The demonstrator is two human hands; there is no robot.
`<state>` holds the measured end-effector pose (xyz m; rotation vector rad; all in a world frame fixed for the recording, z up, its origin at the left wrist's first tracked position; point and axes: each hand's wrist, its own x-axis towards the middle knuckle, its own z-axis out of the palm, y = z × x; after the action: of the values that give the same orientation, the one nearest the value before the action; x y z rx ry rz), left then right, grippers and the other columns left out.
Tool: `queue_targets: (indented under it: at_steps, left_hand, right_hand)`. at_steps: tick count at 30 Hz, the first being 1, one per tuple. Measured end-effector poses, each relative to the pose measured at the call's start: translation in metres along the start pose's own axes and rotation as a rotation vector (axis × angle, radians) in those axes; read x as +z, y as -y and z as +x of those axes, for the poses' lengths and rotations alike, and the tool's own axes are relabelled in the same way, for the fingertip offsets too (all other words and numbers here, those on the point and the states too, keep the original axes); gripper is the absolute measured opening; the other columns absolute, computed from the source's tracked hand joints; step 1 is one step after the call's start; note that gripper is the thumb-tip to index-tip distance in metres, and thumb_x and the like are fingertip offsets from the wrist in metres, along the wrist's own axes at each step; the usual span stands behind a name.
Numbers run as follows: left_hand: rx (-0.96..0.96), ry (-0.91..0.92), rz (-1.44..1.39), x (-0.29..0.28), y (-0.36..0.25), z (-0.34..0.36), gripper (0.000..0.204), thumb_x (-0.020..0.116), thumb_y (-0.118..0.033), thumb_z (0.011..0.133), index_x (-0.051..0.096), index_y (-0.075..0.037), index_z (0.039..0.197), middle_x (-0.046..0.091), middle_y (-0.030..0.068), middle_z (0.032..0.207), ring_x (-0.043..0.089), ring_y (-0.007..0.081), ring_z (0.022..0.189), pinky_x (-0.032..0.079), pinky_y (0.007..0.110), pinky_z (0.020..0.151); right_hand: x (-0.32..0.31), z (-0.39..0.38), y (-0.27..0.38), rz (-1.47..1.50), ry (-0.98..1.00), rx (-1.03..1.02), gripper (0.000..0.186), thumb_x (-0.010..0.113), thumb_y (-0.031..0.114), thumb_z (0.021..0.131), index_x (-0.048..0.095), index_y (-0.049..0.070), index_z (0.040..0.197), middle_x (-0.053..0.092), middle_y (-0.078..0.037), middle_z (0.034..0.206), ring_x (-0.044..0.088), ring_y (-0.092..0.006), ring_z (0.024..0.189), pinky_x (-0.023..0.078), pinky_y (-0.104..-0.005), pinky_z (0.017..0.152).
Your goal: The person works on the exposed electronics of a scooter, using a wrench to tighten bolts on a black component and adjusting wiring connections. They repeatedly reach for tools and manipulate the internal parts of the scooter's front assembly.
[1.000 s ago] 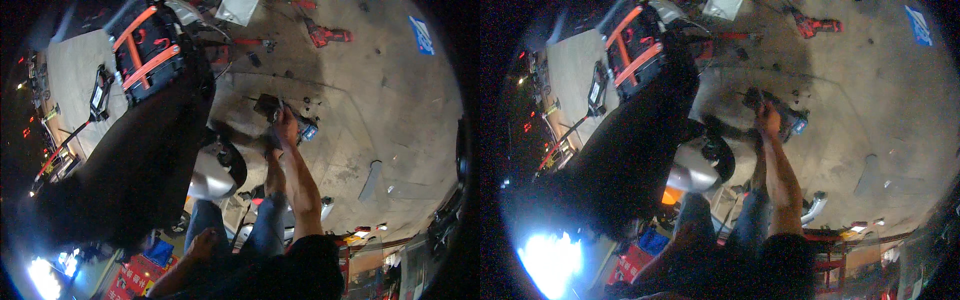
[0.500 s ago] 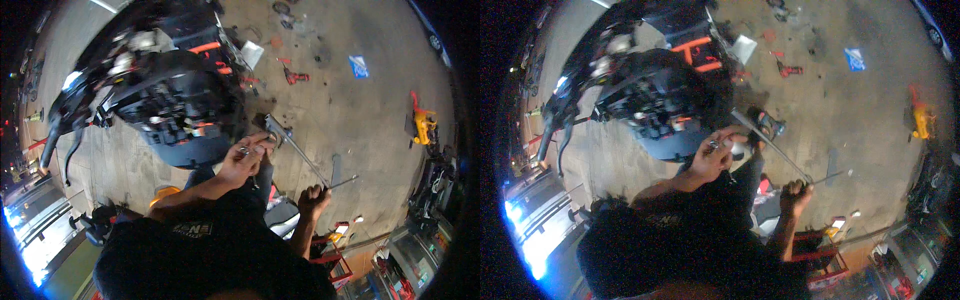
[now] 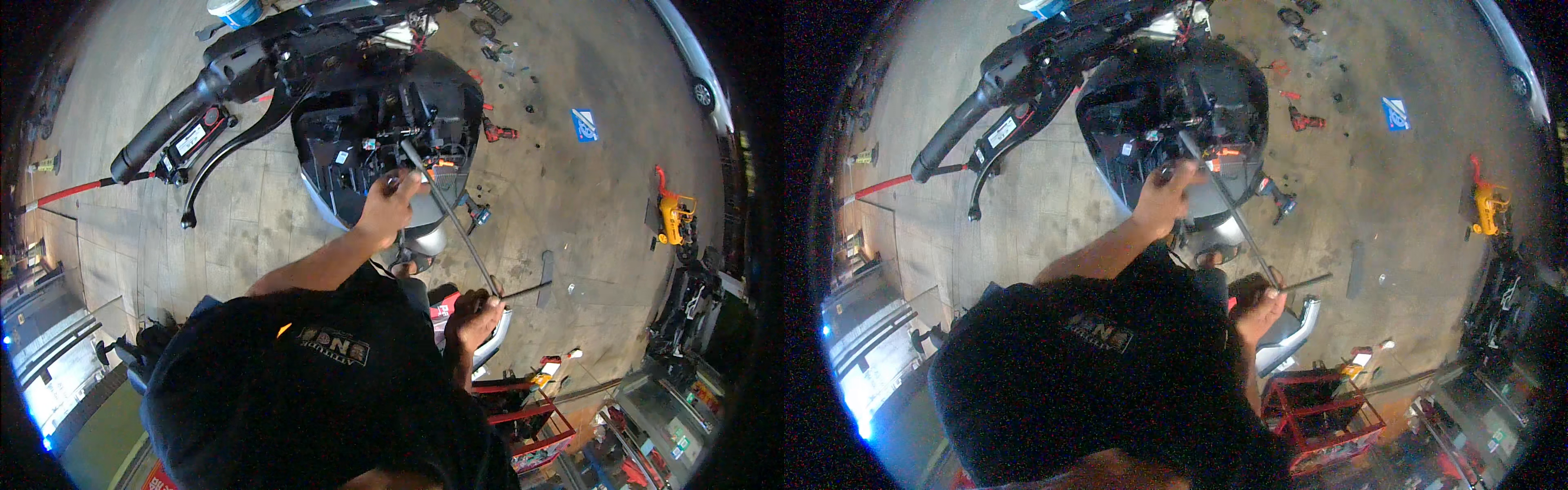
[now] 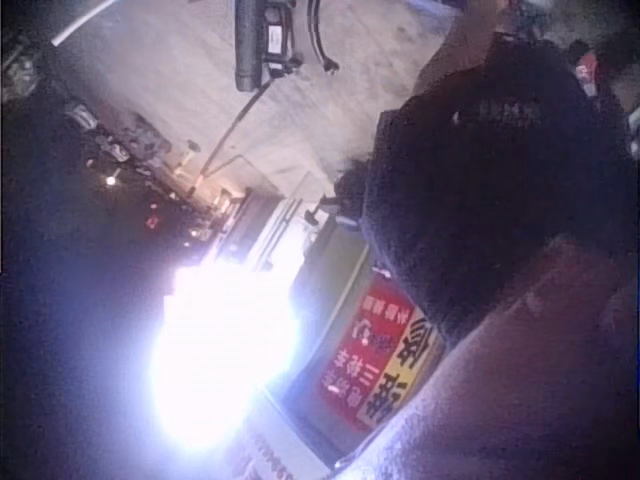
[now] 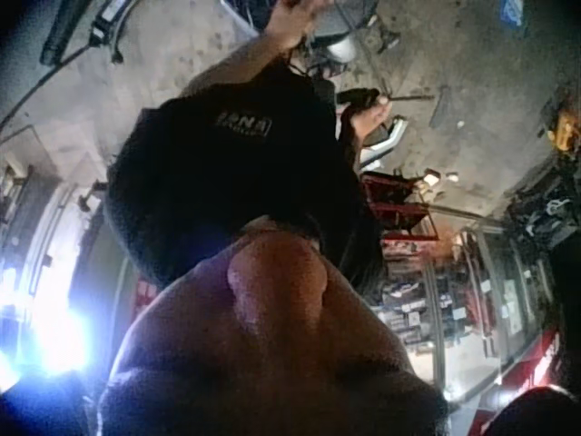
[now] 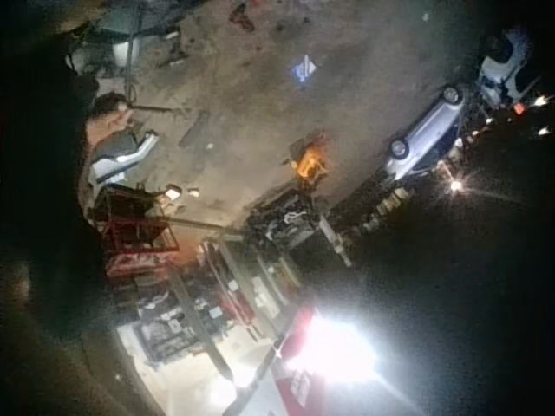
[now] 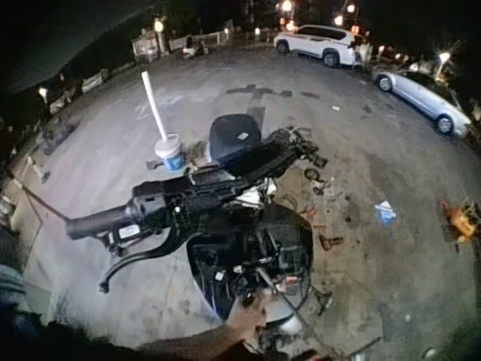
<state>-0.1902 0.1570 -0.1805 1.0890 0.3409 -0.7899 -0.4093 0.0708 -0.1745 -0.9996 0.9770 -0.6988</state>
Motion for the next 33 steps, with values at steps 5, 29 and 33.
queue_targets:
  at_steps: [5,29,33]
  left_hand:
    - [-0.036,0.021,-0.013,0.001,-0.005,0.031,0.031,0.068,-0.035,0.086,0.057,-0.006,0.083,0.066,0.0052,0.079,0.037,0.0068,0.043,0.028,0.024,0.039]
    - [-0.192,0.167,-0.157,-0.023,-0.022,0.052,0.017,0.065,-0.019,0.087,0.063,-0.002,0.089,0.060,0.0089,0.068,0.036,0.0079,0.042,0.024,0.024,0.038]
    - [-0.198,0.209,-0.206,-0.026,-0.023,0.053,0.023,0.060,-0.022,0.091,0.063,0.000,0.095,0.064,0.0116,0.073,0.036,0.0080,0.043,0.026,0.024,0.041]
  right_hand:
    - [0.033,-0.007,0.001,0.058,0.111,-0.032,0.023,0.052,0.023,0.095,0.053,0.002,0.105,0.046,0.004,0.069,0.041,-0.0046,0.058,0.031,-0.0205,0.049]
    - [0.085,-0.033,0.019,-0.472,0.376,-0.043,0.041,0.043,0.036,0.099,0.048,0.000,0.117,0.045,0.001,0.057,0.039,-0.0071,0.049,0.031,-0.0213,0.046]
    - [0.096,-0.032,0.029,-0.615,0.419,-0.159,0.039,0.044,0.031,0.100,0.050,-0.002,0.120,0.041,0.005,0.055,0.035,-0.0032,0.046,0.028,-0.0194,0.044]
